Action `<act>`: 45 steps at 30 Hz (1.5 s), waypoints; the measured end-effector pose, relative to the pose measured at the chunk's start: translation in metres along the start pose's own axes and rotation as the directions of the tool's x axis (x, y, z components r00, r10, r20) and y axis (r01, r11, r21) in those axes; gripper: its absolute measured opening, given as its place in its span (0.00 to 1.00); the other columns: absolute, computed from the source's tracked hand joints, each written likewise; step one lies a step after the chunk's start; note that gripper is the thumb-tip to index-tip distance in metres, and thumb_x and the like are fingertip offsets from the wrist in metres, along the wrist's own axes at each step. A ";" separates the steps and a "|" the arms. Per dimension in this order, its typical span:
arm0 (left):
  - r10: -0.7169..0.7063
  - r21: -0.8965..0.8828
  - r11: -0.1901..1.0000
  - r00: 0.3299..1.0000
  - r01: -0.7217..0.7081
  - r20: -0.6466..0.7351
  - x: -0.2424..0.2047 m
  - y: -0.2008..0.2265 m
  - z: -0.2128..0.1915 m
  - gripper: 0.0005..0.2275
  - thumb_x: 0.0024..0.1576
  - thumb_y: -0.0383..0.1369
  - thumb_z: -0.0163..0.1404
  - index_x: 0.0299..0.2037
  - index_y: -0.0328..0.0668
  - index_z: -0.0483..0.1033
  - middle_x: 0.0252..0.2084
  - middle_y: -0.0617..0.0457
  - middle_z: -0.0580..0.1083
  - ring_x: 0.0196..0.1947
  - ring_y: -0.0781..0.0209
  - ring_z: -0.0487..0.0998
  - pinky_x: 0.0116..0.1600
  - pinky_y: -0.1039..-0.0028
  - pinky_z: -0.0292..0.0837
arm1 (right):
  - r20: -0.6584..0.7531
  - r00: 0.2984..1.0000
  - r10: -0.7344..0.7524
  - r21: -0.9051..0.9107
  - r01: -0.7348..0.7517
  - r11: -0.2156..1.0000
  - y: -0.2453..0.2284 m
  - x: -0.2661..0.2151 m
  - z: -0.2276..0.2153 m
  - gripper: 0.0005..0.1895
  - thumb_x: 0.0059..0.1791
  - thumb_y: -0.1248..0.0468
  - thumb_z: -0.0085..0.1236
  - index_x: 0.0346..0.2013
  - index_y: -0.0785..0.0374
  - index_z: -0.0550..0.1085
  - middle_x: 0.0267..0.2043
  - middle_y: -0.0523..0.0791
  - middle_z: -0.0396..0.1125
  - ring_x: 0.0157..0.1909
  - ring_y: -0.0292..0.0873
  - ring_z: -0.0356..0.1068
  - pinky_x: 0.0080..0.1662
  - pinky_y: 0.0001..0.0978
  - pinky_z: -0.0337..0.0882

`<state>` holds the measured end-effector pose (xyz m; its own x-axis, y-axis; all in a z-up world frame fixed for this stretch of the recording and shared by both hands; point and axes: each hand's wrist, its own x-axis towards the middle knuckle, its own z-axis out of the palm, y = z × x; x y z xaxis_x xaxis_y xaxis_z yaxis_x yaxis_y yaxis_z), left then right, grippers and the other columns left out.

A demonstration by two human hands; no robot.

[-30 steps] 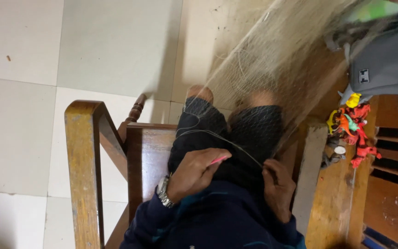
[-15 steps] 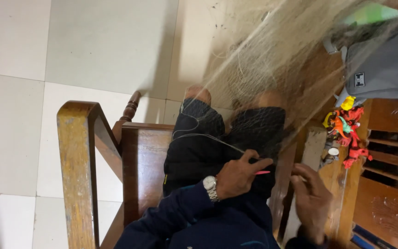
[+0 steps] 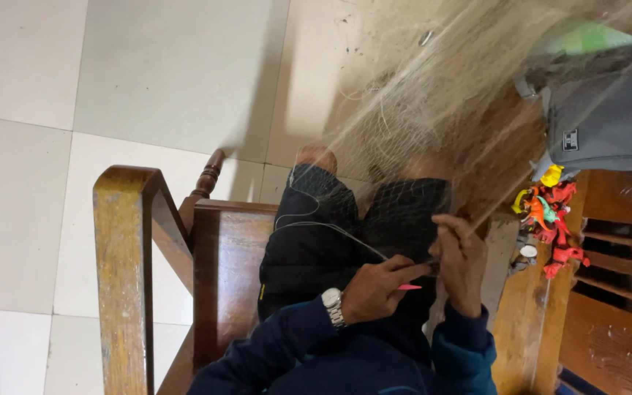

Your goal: The person sits on a wooden chair with a fishing net spread over their lap and trims excess twine from the netting with scissors, holding the net line taut with one hand while cutting with the other.

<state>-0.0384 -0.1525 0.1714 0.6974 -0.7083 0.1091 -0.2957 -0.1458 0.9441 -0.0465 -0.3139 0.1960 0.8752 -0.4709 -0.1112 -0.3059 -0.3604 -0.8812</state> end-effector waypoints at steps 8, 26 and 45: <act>0.062 -0.085 0.994 0.998 -0.064 -0.028 0.003 -0.012 0.011 0.10 0.52 0.27 0.47 0.43 0.50 0.72 0.48 0.54 0.70 0.41 0.51 0.76 0.43 0.67 0.74 | -0.164 0.986 0.007 0.015 -0.004 1.000 0.015 -0.022 -0.019 0.06 0.49 0.70 0.47 0.37 0.67 0.73 0.17 0.48 0.61 0.25 0.37 0.58 0.34 0.33 0.63; 0.045 -0.112 0.992 0.997 -0.052 -0.069 0.005 -0.012 0.009 0.05 0.52 0.26 0.47 0.35 0.49 0.73 0.44 0.55 0.71 0.34 0.48 0.77 0.36 0.65 0.74 | -0.113 0.994 -0.007 -0.069 -0.001 0.998 0.013 -0.023 -0.018 0.09 0.50 0.67 0.53 0.24 0.64 0.72 0.17 0.47 0.61 0.26 0.35 0.56 0.30 0.33 0.61; -0.133 -0.124 0.989 0.869 0.083 -0.476 -0.037 0.014 -0.097 0.06 0.52 0.27 0.48 0.35 0.44 0.77 0.35 0.51 0.77 0.34 0.52 0.79 0.37 0.72 0.75 | -0.090 0.996 -0.022 -0.070 0.015 0.997 0.004 -0.026 -0.025 0.15 0.48 0.70 0.54 0.18 0.64 0.65 0.13 0.43 0.53 0.23 0.33 0.47 0.27 0.28 0.51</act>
<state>-0.0053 -0.0615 0.2109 0.9564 -0.2673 0.1179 -0.1536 -0.1167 0.9812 -0.0801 -0.3230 0.2071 0.8441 -0.5338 -0.0499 -0.3179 -0.4234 -0.8483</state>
